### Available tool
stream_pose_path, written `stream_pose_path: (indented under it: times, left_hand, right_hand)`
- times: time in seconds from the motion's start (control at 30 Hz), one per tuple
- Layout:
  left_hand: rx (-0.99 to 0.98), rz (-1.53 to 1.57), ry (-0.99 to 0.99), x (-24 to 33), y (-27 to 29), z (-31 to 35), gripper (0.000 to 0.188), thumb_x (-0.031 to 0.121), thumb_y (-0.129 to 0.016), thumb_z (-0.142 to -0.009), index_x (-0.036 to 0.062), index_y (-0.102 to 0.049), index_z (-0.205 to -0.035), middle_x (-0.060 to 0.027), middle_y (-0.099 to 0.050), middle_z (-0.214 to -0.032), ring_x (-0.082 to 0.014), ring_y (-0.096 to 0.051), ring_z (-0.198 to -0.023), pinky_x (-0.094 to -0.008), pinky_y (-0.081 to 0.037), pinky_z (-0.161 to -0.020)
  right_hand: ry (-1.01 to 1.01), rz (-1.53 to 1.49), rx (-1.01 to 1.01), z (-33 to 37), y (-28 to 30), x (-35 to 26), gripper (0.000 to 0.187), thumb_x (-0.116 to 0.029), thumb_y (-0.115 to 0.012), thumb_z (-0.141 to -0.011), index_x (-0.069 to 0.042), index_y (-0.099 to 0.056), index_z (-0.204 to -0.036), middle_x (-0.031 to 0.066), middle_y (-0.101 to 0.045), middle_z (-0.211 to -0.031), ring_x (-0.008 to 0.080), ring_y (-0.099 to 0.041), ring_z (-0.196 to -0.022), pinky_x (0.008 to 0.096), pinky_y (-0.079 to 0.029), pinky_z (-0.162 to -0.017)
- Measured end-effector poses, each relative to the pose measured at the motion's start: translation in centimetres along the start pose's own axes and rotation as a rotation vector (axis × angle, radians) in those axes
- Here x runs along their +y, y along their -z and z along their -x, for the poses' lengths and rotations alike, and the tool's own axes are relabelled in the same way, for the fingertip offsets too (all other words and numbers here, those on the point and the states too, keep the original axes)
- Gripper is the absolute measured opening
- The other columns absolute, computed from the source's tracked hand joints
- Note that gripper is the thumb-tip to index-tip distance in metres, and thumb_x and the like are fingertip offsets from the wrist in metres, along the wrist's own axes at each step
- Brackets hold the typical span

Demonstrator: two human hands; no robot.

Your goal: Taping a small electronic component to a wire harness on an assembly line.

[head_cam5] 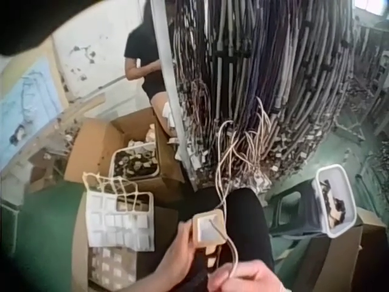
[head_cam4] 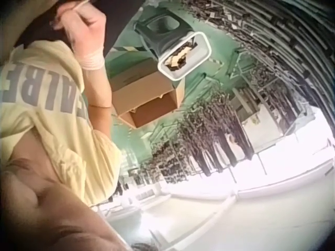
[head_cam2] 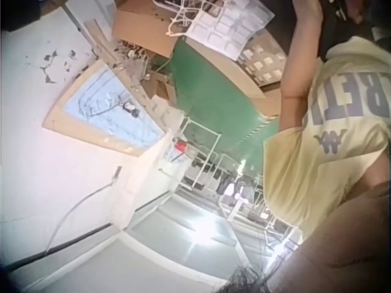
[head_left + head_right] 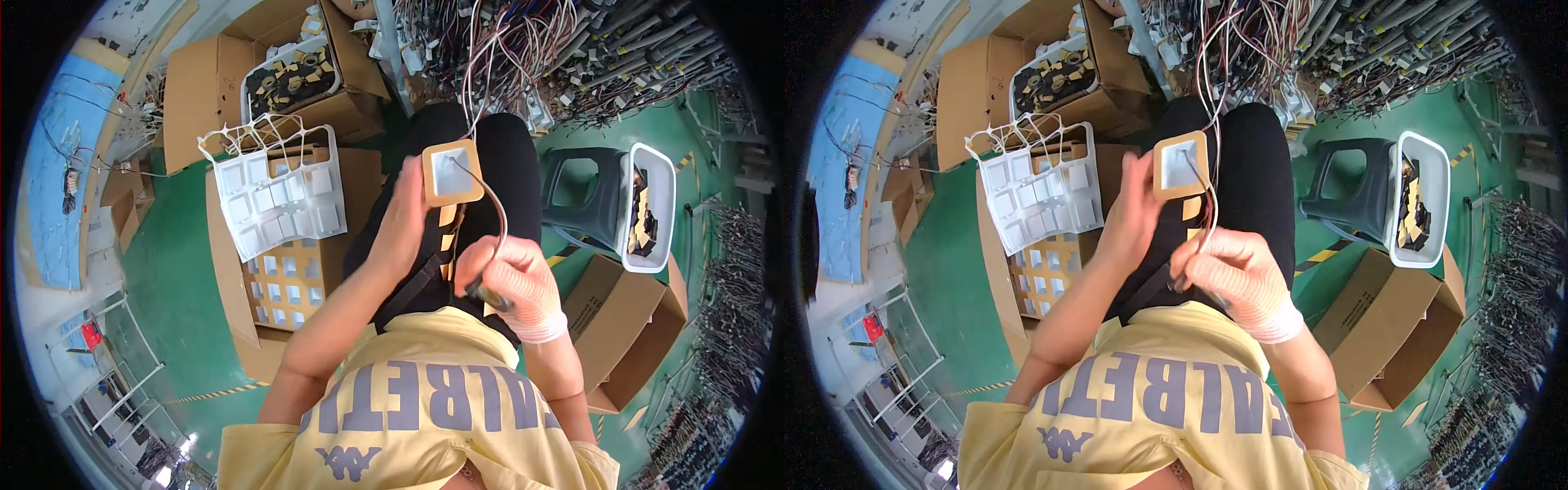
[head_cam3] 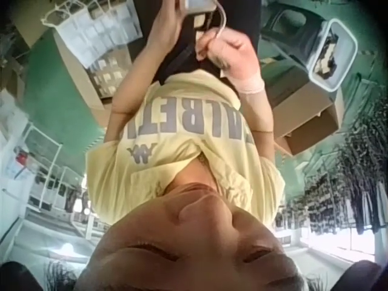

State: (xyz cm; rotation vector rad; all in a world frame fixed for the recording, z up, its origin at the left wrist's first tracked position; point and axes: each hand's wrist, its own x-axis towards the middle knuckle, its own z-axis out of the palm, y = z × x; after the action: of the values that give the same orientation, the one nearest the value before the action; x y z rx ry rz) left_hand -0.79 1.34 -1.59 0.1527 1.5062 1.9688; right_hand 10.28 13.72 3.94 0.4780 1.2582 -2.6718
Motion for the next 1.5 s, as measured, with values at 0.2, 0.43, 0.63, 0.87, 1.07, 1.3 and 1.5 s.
stream_pose_path:
  times: [0.2,0.43,0.63,0.87,1.07,1.3,1.5]
  left_hand:
    - [-0.025,-0.242,-0.192,3.1,-0.4,8.5,0.047,-0.004,-0.065,-0.083,-0.002,-0.048,-0.127,-0.0139,-0.058,-0.114,-0.0179,-0.062,-0.097,-0.0293,-0.052,-0.082]
    - [0.149,-0.75,-0.641,3.3,-1.2,7.9,0.036,-0.009,-0.076,-0.068,-0.0046,-0.063,-0.101,-0.014,-0.068,-0.083,-0.0169,-0.068,-0.069,-0.0245,-0.055,-0.06]
    - [0.155,-0.805,-0.65,3.7,-1.0,8.0,0.025,-0.008,-0.075,-0.07,-0.0036,-0.067,-0.093,-0.0129,-0.068,-0.08,-0.0133,-0.066,-0.063,-0.0214,-0.052,-0.053]
    - [0.13,-0.687,-0.564,3.5,-0.8,7.8,0.023,-0.008,-0.074,-0.072,-0.0033,-0.067,-0.093,-0.0132,-0.068,-0.08,-0.0116,-0.065,-0.062,-0.0204,-0.051,-0.053]
    - [0.024,-0.679,-0.469,3.7,0.0,7.6,0.027,-0.006,-0.072,-0.074,-0.0042,-0.065,-0.1,-0.0158,-0.067,-0.094,-0.0133,-0.066,-0.076,-0.024,-0.054,-0.065]
    - [-0.242,0.48,0.138,3.0,-1.7,4.8,0.083,0.067,-0.017,-0.09,0.0066,-0.026,-0.146,-0.0135,-0.029,-0.148,-0.0232,-0.025,-0.138,-0.0387,-0.013,-0.113]
    - [-0.247,0.697,0.183,3.0,-2.4,5.4,0.085,0.068,-0.011,-0.09,0.0063,-0.018,-0.148,-0.0146,-0.021,-0.153,-0.0245,-0.019,-0.141,-0.0392,-0.006,-0.115]
  right_hand:
    - [0.031,0.105,0.236,-1.0,-2.0,-0.2,0.014,-0.012,-0.059,-0.086,0.001,-0.065,-0.087,0.0027,-0.062,-0.083,0.0074,-0.052,-0.069,0.0224,-0.041,-0.065]
    - [0.111,0.093,0.241,-0.6,-2.6,1.2,0.014,-0.013,-0.06,-0.088,0.0,-0.063,-0.09,0.0042,-0.062,-0.086,0.0105,-0.056,-0.078,0.0231,-0.044,-0.071]
    - [-0.028,-0.106,0.192,-1.1,-1.9,0.4,0.015,-0.017,-0.061,-0.089,-0.002,-0.061,-0.092,0.0057,-0.063,-0.086,0.0116,-0.058,-0.078,0.0245,-0.046,-0.073]
    - [0.064,0.188,0.253,-1.4,-1.7,-0.2,0.013,-0.014,-0.061,-0.088,-0.001,-0.062,-0.086,0.0055,-0.062,-0.085,0.0102,-0.056,-0.076,0.0227,-0.045,-0.07]
    - [0.14,0.3,0.225,-1.0,-1.1,-0.9,0.004,-0.002,-0.063,-0.086,0.001,-0.062,-0.083,0.0056,-0.062,-0.084,0.0081,-0.054,-0.073,0.022,-0.044,-0.067]
    - [-0.025,0.201,0.223,-1.5,-0.7,0.3,0.011,-0.011,-0.06,-0.087,0.0,-0.063,-0.083,0.004,-0.062,-0.08,0.0099,-0.055,-0.073,0.0236,-0.043,-0.069]
    - [0.059,0.231,0.284,-1.7,-1.2,0.5,0.005,-0.003,-0.062,-0.086,0.001,-0.063,-0.084,0.0013,-0.061,-0.08,0.0059,-0.052,-0.074,0.0217,-0.043,-0.068]
